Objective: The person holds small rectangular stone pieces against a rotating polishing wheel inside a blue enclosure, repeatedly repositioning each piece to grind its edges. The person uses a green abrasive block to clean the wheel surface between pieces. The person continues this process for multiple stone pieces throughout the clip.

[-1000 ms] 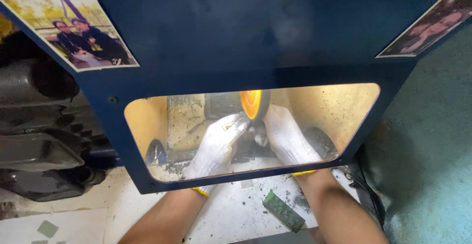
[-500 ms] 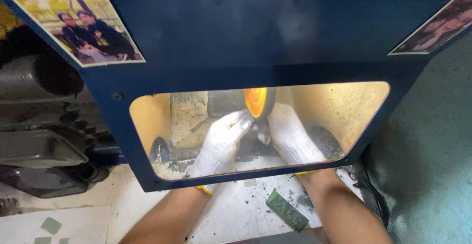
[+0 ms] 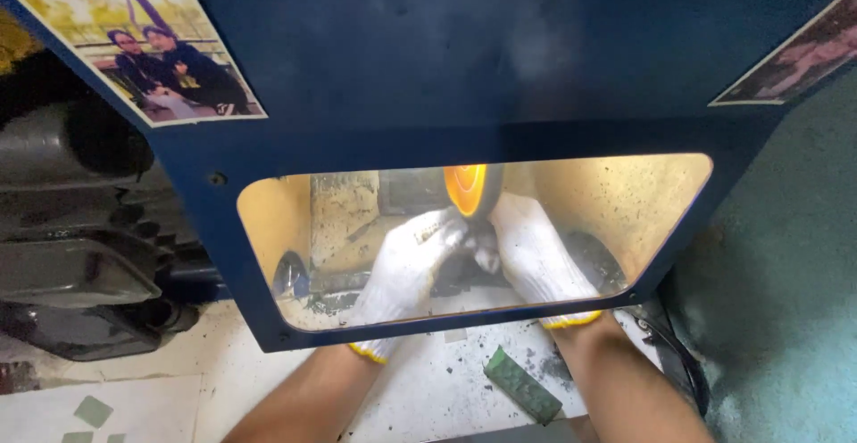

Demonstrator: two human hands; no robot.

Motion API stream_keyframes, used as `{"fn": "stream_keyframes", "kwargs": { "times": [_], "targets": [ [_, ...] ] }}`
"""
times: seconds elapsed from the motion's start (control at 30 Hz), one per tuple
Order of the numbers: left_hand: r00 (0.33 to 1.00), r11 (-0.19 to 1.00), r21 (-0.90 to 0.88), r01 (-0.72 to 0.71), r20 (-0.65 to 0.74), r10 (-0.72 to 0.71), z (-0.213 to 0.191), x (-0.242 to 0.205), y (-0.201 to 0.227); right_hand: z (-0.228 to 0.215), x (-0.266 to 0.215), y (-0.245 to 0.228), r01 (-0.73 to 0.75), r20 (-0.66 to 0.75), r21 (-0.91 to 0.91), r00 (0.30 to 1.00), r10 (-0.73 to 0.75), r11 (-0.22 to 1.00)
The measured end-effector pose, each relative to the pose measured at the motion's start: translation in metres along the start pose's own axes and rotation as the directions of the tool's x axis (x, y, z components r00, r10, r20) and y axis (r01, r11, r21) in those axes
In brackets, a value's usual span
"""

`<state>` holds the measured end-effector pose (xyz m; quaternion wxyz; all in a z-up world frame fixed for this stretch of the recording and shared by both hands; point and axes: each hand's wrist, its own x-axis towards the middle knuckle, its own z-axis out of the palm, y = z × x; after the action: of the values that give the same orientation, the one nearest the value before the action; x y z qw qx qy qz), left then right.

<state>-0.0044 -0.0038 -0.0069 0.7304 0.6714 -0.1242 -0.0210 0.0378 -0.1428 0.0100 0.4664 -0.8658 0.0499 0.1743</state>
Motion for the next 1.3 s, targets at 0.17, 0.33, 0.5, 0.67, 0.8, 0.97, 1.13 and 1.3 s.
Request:
{"fn": "stream_keyframes", "kwargs": {
  "times": [0.17,0.33,0.5,0.67,0.8,0.97,1.13,1.3],
  "targets": [
    [0.944,0.953,-0.228,0.198,-0.219,-0.249,0.006,0.003,-0.038,0.011,0.027,0.033,-0.074,-0.049,0.197,0.995,0.086,0.978],
    [0.985,0.985,-0.090,0.146,-0.081,-0.153,-0.008,-0.013,-0.013,-0.031,0.072,0.137,0.131,0.080,0.226,0.985,-0.152,0.965],
    [0.997,0.995,-0.073,0.072,0.003,-0.072,-0.020,-0.007,-0.025,-0.040,-0.010,0.013,0.472,0.181,0.255,0.834,-0.521,0.844],
    [0.999,0.998,-0.050,0.046,0.010,-0.046,-0.021,-0.006,-0.028,-0.034,-0.021,-0.020,0.344,0.166,0.025,0.924,-0.343,0.939],
    [0.998,0.990,-0.123,0.068,0.005,-0.068,-0.019,-0.003,-0.024,-0.035,-0.023,-0.032,0.259,0.137,-0.107,0.960,-0.244,0.960],
    [0.989,0.984,-0.105,0.143,-0.023,-0.147,-0.012,0.000,-0.022,-0.044,-0.008,-0.007,0.256,0.222,-0.293,0.955,-0.195,0.921],
    [0.967,0.969,0.042,0.243,-0.092,-0.239,-0.004,-0.002,-0.015,-0.045,-0.026,-0.041,0.136,0.226,-0.439,0.973,-0.038,0.888],
    [0.965,0.947,0.187,0.260,-0.092,-0.246,-0.012,-0.001,-0.014,-0.049,-0.026,-0.029,0.188,0.283,-0.361,0.955,-0.084,0.913]
  ]
}}
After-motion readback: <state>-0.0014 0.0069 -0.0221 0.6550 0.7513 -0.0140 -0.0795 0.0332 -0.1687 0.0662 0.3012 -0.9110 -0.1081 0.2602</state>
